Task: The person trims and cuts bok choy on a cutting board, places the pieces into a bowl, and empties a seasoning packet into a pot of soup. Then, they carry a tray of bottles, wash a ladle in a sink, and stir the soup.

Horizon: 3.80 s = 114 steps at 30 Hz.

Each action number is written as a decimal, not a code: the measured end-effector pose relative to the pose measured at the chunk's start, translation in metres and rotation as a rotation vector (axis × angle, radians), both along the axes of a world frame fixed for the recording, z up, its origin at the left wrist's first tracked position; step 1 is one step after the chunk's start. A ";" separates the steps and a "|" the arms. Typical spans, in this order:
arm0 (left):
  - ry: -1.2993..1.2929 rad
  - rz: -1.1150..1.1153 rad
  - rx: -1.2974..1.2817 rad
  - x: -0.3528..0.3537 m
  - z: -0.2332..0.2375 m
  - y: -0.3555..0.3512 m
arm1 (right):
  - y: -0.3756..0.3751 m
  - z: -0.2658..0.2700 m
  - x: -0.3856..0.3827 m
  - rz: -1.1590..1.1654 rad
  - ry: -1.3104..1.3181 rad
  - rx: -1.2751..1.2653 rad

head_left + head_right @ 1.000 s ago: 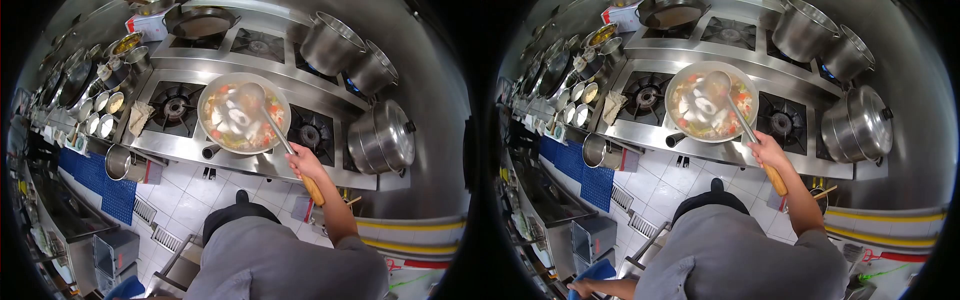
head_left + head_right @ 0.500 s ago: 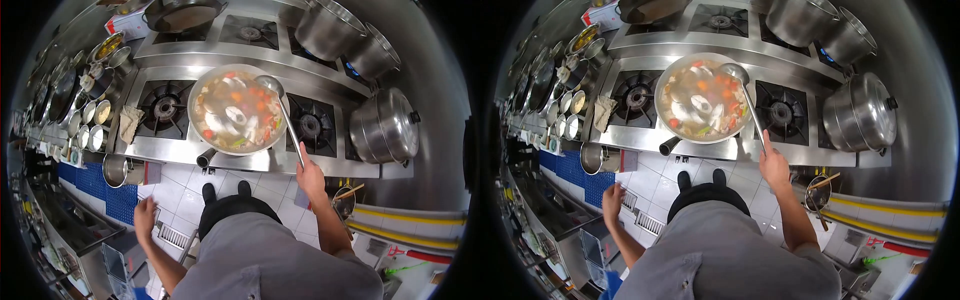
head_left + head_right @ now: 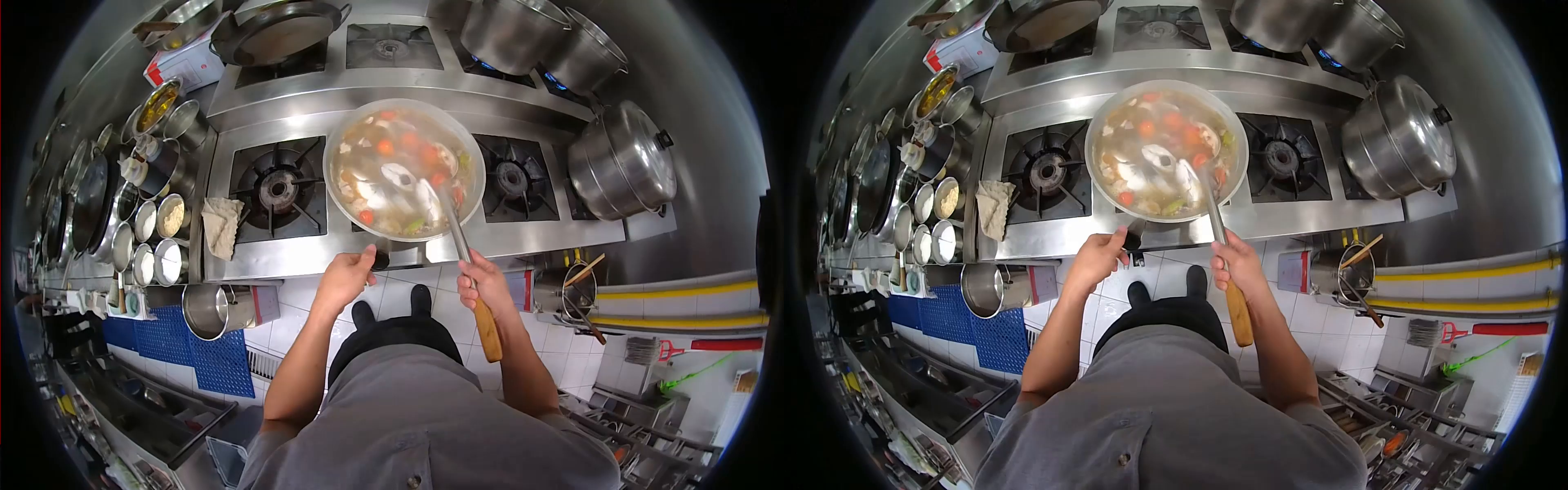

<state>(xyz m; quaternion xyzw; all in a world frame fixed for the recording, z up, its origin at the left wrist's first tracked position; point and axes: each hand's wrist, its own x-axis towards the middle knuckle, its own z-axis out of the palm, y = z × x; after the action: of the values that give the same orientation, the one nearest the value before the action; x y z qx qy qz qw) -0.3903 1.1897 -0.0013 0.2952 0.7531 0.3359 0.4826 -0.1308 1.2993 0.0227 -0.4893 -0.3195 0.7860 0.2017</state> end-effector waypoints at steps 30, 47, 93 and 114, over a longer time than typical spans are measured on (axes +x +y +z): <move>-0.307 0.198 -0.001 0.015 0.000 -0.006 | -0.048 0.040 0.044 0.605 -0.460 0.722; -0.281 0.280 -0.046 0.023 0.005 -0.006 | -0.016 0.008 0.041 0.825 -0.667 0.888; -0.136 0.367 -0.003 0.037 0.010 -0.009 | 0.200 0.079 -0.017 1.457 -1.085 1.894; -0.198 0.213 -0.059 0.018 0.016 -0.009 | 0.150 0.056 0.058 1.009 -1.027 1.542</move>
<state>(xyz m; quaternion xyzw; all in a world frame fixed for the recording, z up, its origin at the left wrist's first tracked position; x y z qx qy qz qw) -0.3720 1.1806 0.0152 0.1645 0.7384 0.3903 0.5247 -0.0726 1.4492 0.0787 -0.3131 -0.9463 0.0613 -0.0515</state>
